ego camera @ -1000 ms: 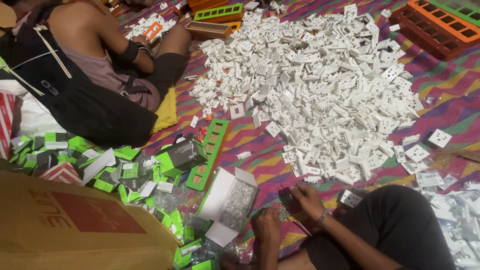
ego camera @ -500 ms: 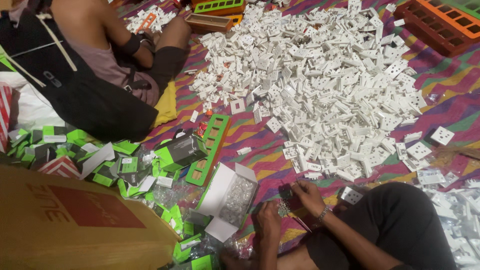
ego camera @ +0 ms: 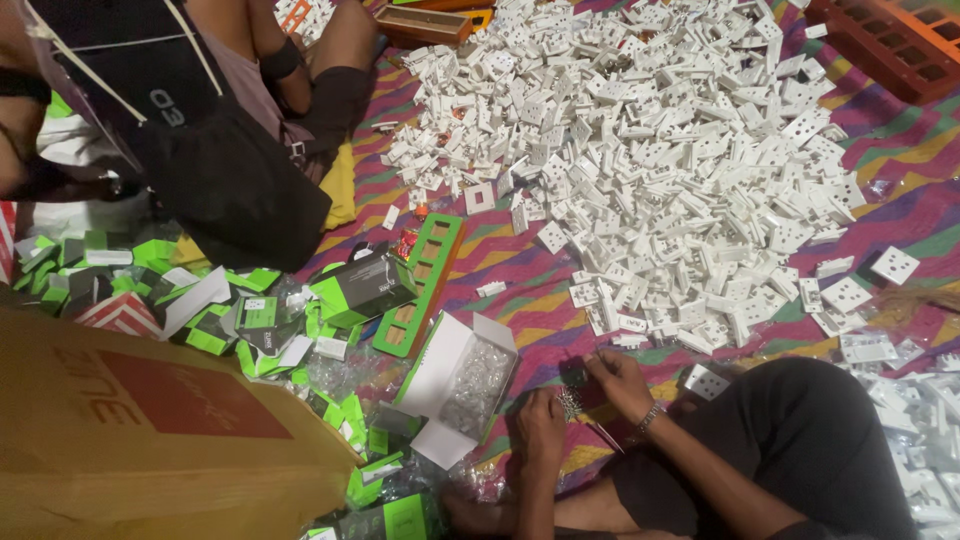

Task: The person sits on the floor and repeatedly picks small metal pins from a box, inserts them into white plastic components, and places the assembled units on the floor. The task continues in a repetitive cycle with no visible final packaging or completion.

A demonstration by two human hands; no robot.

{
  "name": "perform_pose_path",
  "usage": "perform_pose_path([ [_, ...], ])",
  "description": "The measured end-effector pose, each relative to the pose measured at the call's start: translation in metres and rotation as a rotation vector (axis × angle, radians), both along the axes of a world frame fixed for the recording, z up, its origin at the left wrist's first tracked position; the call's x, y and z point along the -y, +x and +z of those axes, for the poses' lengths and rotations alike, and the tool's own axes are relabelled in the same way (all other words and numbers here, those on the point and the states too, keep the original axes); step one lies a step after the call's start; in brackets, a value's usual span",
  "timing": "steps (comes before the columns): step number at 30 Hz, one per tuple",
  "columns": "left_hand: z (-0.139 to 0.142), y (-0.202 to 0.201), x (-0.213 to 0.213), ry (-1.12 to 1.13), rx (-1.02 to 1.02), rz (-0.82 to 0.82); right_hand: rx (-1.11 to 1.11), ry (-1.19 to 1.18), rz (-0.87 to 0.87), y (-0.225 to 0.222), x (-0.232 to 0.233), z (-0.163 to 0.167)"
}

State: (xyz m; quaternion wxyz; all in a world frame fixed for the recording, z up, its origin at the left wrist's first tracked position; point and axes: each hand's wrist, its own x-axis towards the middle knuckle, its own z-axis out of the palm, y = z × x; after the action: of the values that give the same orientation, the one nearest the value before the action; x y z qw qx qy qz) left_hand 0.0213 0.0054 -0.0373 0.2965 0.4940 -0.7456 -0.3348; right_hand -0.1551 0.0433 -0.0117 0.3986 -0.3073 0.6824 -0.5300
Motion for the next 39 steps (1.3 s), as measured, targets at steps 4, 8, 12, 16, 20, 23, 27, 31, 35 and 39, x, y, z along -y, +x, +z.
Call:
perform_pose_path([
  [4,-0.004,-0.001,0.000,-0.003,-0.005,-0.029,0.015,-0.013,-0.006,0.000,-0.001,0.002],
  [8,0.008,0.000,-0.001,-0.017,0.012,-0.021,-0.029,0.000,0.004,-0.002,-0.001,0.004],
  [12,0.033,0.003,-0.005,0.036,0.057,-0.016,-0.108,-0.016,0.012,-0.004,-0.001,0.003],
  [16,0.041,0.003,-0.005,-0.074,0.065,-0.024,-0.072,-0.035,0.019,-0.006,-0.001,0.005],
  [20,0.032,0.007,-0.006,-0.088,0.041,-0.047,-0.124,-0.001,0.028,-0.008,0.000,0.015],
  [23,0.031,0.008,-0.009,-0.055,-0.110,-0.062,-0.294,0.174,0.011,-0.009,0.003,0.024],
  [27,0.053,0.007,-0.010,-0.259,-0.141,-0.005,-0.259,-0.022,-0.211,-0.021,0.001,0.026],
  [31,0.098,0.051,-0.020,-0.248,0.243,-0.017,-0.187,-0.027,-0.520,-0.056,-0.010,0.018],
  [35,0.140,0.128,-0.013,-0.444,0.802,-0.119,0.266,-0.378,-0.561,-0.063,-0.006,0.017],
  [39,0.156,0.167,0.006,-0.585,0.568,0.012,-0.758,-0.430,0.729,0.000,-0.010,0.058],
])
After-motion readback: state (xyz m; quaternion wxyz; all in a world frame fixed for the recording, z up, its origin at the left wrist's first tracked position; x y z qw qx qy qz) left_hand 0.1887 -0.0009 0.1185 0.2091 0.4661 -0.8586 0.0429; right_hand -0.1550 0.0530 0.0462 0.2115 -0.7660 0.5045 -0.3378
